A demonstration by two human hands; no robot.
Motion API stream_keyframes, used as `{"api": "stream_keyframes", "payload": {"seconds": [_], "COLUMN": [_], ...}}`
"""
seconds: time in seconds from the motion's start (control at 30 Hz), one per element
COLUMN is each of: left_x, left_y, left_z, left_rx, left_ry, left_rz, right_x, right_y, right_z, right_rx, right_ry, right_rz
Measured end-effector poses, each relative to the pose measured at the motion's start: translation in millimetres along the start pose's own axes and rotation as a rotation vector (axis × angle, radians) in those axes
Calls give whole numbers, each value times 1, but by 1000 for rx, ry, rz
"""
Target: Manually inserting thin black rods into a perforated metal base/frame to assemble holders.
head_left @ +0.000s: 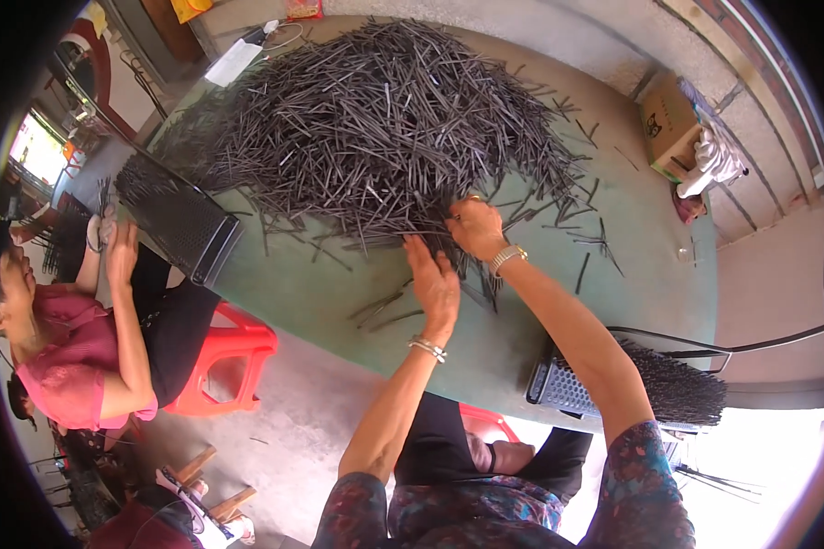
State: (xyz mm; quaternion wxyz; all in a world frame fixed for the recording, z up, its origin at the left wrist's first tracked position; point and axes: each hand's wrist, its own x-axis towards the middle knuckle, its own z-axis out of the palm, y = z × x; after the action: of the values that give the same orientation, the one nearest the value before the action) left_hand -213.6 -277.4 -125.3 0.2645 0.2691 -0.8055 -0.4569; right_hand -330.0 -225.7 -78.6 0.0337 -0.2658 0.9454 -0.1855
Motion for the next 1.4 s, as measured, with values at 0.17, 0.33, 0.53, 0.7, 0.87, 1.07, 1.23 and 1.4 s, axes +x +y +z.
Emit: {"api": "stream_keyframes", "payload": {"seconds": [0.17, 0.33, 0.53, 0.7, 0.87, 1.07, 1.23, 1.4], "left_x": [3, 26, 46, 38, 12, -17, -39, -45], "left_y": [6, 14, 13, 44, 65, 35, 22, -42], "left_z": [4, -24, -24, -5, -1, -1, -83, -150], "left_rx": [-494, -868, -1020, -965, -1081, -924, 58, 627], "left_ry": [-16, 90, 5, -58, -88, -329, -213, -224], "left_rz": [-142, -559, -727, -746, -706, -581, 279, 464], "right_x": [10, 16, 12, 2, -24, -46, -53, -50], "right_y": [22, 15, -8, -1, 10, 25, 65, 85], "right_z": [-1, 1, 7, -1, -40, -45, -69, -70], "right_rx": [276, 384, 329, 428, 277, -151, -47, -366], "right_ry": [-111, -94, -108, -212, -227, -231, -162, -304], "right_rz": [64, 290, 361, 229, 28, -210, 242, -87]}}
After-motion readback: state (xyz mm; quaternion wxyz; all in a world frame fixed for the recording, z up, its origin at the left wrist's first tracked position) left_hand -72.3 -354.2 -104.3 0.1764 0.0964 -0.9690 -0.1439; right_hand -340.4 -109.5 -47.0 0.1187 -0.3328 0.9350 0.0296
